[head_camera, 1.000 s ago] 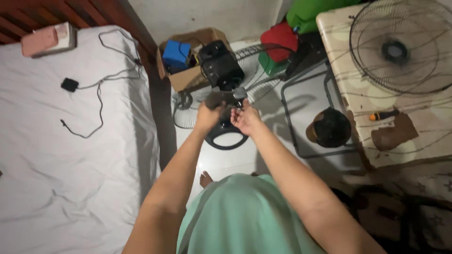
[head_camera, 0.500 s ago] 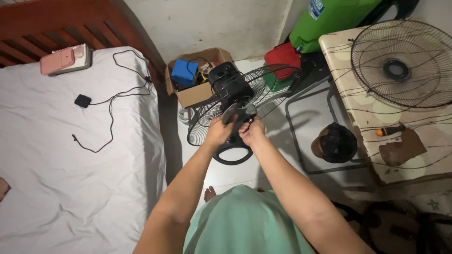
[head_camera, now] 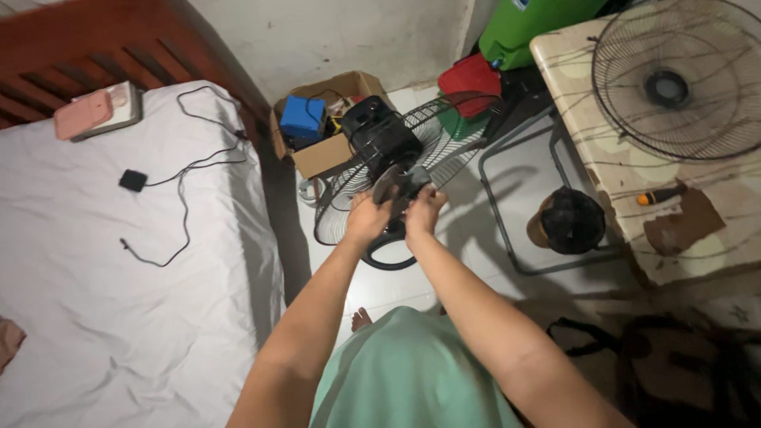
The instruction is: The person disassembles a black pedestal fan by removing the front grille, unscrewing the motor housing, and detaching the fan head from the stand using a screwdriver. The parts are placed on a nearby table and the floor.
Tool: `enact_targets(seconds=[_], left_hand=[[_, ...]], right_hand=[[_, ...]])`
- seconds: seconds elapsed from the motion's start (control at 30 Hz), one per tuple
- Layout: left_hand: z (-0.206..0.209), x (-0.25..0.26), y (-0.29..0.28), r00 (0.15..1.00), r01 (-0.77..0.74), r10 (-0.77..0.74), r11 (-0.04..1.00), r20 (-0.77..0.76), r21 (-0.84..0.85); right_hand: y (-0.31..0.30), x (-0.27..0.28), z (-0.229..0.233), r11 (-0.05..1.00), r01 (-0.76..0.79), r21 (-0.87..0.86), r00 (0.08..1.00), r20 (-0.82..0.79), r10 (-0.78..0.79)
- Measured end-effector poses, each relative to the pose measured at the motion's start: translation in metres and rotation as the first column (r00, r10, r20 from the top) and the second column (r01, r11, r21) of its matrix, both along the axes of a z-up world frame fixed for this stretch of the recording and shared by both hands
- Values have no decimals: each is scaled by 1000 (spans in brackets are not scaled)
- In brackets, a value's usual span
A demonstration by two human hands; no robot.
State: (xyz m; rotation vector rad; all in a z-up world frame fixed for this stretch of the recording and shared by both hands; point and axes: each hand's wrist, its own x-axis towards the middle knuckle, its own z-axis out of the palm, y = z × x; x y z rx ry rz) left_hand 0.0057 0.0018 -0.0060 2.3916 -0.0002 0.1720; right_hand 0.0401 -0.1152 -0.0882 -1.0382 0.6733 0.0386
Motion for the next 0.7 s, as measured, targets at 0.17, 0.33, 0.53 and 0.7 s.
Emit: enact_targets(seconds=[0.17,0.33,0.53,0.7], left_hand=[[10,-6,-3,987,-41,35,998,-158,-37],[-12,0,13,998,17,-20,998,-56,-60],[-16,3,19,999,52,-53,998,-11,-38],[6,-15,12,992,120,-110,971,60,-209]], right_hand=[[2,9,-32,965,82,-249,996,45,-73],[12,17,-17,986,156,59,980,-134,-147],[11,22,-5,930,203,307,955,-273,-118],[-9,30,0,842,149,519,904,-417,98]])
